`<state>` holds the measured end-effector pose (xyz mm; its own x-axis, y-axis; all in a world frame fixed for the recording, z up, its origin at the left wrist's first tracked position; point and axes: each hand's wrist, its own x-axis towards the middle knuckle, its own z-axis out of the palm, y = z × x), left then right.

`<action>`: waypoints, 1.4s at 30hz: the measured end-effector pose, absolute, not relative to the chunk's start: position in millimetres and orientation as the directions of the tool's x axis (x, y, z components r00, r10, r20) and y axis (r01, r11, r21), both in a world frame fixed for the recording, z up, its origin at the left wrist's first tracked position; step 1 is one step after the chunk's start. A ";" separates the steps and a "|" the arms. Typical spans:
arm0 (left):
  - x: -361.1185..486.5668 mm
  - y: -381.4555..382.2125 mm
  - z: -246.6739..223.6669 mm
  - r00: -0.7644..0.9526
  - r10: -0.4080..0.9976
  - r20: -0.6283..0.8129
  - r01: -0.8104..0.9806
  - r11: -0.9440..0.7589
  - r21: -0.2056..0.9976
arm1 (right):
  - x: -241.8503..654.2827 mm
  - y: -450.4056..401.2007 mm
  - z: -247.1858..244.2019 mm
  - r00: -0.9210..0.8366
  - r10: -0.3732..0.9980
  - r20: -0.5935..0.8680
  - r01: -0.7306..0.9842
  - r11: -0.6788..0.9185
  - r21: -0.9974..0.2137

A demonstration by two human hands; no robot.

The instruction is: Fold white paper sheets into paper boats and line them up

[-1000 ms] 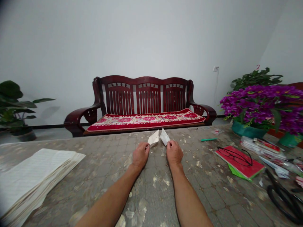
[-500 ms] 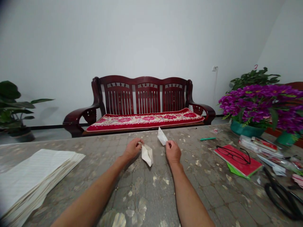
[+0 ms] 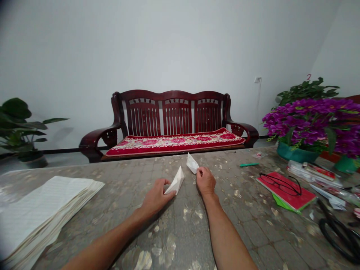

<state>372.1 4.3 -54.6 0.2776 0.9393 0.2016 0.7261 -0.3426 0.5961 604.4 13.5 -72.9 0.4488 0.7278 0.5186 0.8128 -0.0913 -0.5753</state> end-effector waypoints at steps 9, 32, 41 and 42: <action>381.3 2.1 -59.7 0.358 0.911 0.205 0.763 -0.412 0.498 | 606.4 11.4 -74.0 0.491 0.704 0.513 0.804 -0.139 -0.578; 442.3 40.5 -57.1 0.345 0.907 0.242 0.868 -0.406 0.287 | 604.3 4.7 -67.2 0.467 0.720 0.513 0.870 -0.270 -0.413; 454.1 44.7 -58.4 0.398 0.877 0.268 0.877 -0.450 0.170 | 605.3 6.2 -69.6 0.457 0.718 0.524 0.880 -0.279 -0.386; 454.2 45.0 -58.6 0.403 0.874 0.273 0.875 -0.455 0.166 | 605.3 6.4 -69.6 0.454 0.719 0.526 0.882 -0.276 -0.383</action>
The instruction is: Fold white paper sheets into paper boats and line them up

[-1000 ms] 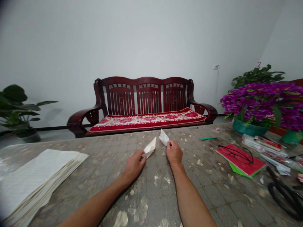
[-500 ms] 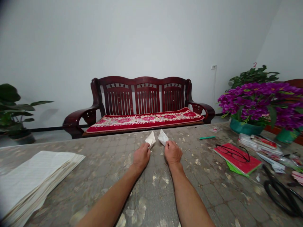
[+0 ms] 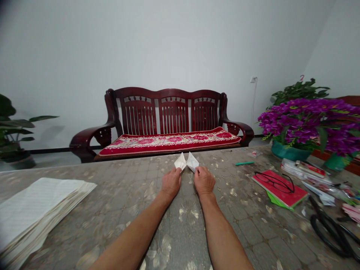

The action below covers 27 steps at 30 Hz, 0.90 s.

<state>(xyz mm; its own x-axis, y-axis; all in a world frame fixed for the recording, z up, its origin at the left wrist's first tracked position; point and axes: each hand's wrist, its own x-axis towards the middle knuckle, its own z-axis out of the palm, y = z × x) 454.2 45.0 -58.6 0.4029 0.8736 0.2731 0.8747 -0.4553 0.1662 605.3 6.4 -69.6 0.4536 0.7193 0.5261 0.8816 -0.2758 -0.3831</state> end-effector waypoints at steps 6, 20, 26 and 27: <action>453.4 45.6 -60.3 0.437 0.829 0.348 0.853 -0.505 0.132 | 604.8 5.7 -68.6 0.445 0.723 0.528 0.885 -0.262 -0.386; 451.7 46.8 -61.4 0.466 0.782 0.414 0.817 -0.560 0.139 | 602.1 4.7 -65.3 0.403 0.735 0.545 0.906 -0.238 -0.350; 450.6 46.5 -61.6 0.475 0.771 0.424 0.802 -0.578 0.153 | 603.4 7.0 -67.3 0.423 0.732 0.534 0.895 -0.243 -0.375; 450.5 46.3 -61.4 0.472 0.773 0.424 0.802 -0.576 0.157 | 603.7 7.2 -67.6 0.430 0.729 0.533 0.891 -0.247 -0.380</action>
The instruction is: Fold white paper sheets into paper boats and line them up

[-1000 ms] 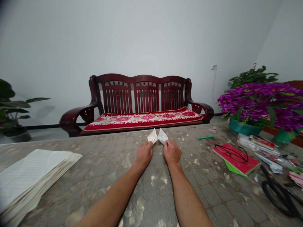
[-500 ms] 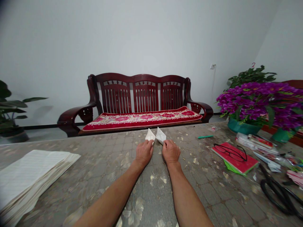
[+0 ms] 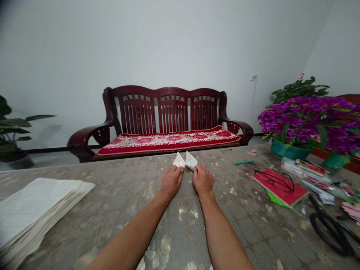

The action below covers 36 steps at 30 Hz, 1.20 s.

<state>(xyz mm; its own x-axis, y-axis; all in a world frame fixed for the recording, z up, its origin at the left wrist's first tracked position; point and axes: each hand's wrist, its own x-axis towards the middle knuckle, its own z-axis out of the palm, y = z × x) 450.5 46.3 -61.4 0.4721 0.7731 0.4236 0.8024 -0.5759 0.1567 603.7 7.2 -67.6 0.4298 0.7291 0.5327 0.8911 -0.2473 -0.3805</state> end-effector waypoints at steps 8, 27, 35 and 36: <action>448.2 43.1 -57.6 0.452 0.799 0.397 0.819 -0.548 0.169 | 605.5 7.1 -67.9 0.462 0.705 0.538 0.873 -0.254 -0.417; 448.7 42.3 -57.5 0.465 0.794 0.392 0.812 -0.559 0.167 | 604.2 6.2 -66.1 0.428 0.720 0.546 0.892 -0.238 -0.385; 449.3 42.7 -57.9 0.471 0.783 0.406 0.808 -0.568 0.158 | 603.0 4.6 -64.4 0.411 0.740 0.532 0.902 -0.247 -0.354; 449.2 42.7 -57.8 0.469 0.783 0.408 0.807 -0.568 0.162 | 603.0 4.5 -64.3 0.408 0.741 0.533 0.904 -0.244 -0.351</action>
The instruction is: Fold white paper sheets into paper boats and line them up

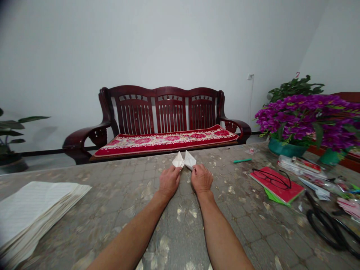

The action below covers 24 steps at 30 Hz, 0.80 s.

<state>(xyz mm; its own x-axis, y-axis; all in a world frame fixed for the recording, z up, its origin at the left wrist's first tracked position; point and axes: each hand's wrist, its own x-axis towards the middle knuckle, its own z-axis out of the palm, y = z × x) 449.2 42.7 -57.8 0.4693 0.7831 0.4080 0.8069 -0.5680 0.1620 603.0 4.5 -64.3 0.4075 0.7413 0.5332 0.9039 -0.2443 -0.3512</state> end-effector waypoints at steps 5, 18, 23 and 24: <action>448.6 42.9 -57.7 0.465 0.786 0.408 0.801 -0.570 0.186 | 602.9 4.4 -64.0 0.397 0.744 0.537 0.908 -0.236 -0.345; 447.5 43.4 -57.6 0.453 0.797 0.400 0.802 -0.560 0.209 | 602.8 5.3 -63.1 0.400 0.745 0.534 0.905 -0.229 -0.359; 446.6 44.0 -58.8 0.436 0.807 0.399 0.808 -0.546 0.220 | 603.1 5.7 -63.3 0.407 0.742 0.533 0.901 -0.230 -0.368; 446.4 44.2 -59.3 0.429 0.807 0.407 0.809 -0.543 0.224 | 603.0 5.6 -63.0 0.410 0.742 0.531 0.900 -0.233 -0.369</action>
